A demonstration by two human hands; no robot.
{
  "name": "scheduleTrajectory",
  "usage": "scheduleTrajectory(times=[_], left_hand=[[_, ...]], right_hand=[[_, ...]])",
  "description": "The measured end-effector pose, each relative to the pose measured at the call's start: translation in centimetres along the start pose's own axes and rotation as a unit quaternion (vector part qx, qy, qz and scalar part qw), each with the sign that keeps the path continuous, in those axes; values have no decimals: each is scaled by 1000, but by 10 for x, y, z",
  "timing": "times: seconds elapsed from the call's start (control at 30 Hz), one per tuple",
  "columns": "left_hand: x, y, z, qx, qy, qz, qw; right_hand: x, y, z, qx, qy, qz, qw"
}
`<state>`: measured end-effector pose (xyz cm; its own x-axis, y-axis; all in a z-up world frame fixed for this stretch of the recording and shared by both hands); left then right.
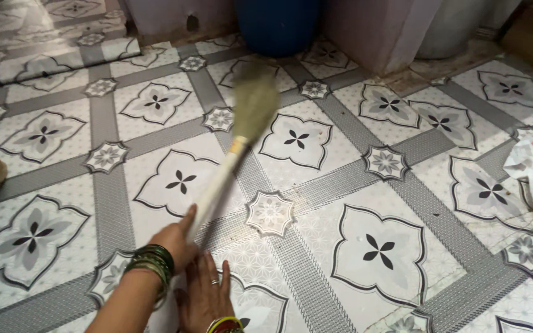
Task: The person sweeps a tiled floor using a traditional straw broom. They move the broom back and forth to gather debris, working around a bed and other furniture in the room.
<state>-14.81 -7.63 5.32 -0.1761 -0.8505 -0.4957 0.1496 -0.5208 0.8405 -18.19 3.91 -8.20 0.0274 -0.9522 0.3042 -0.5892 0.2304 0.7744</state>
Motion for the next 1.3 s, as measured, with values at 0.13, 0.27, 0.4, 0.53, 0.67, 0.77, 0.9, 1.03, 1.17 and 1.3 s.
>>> scheduleTrajectory(times=[0.13, 0.27, 0.4, 0.53, 0.67, 0.77, 0.9, 1.03, 1.17, 1.3], left_hand=[[-28, -4, 23, 17, -44, -22, 999], [-45, -13, 32, 42, -86, -38, 995], [-63, -12, 4, 36, -125, -19, 991], [-72, 3, -47, 6, -95, 48, 994], [-37, 4, -58, 63, 21, 43, 997], [12, 12, -19, -20, -26, 92, 995], [50, -12, 42, -28, -3, 25, 999], [47, -12, 53, -16, -36, 16, 999], [14, -7, 34, 28, -27, -17, 999], [-29, 10, 10, 64, -55, 11, 996]], right_hand=[[3, 7, -6, -8, 12, 0, 1000], [2, 3, -5, -21, -46, -162, 985], [6, 14, -16, -39, 8, -68, 997], [0, 18, -12, 22, -4, 32, 999], [1, 10, -12, 12, 20, 23, 999], [7, 4, -6, 42, -8, 8, 999], [21, 6, 8, 98, -65, 55, 992], [14, 1, 19, 197, -109, 78, 971], [13, 10, 17, 269, -126, 101, 950], [21, 44, 23, 265, -157, 53, 950]])
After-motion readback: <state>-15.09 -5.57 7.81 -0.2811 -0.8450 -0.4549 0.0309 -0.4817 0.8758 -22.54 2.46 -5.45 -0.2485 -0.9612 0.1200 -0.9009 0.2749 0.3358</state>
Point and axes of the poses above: each hand's wrist, its own x-axis towards the middle knuckle, its own y-axis out of the back of the hand, z = x × y, the point moved 5 cm from there along x, towards the middle knuckle, and after that the axes turned 2 degrees about -x, right-handed, at the moved point
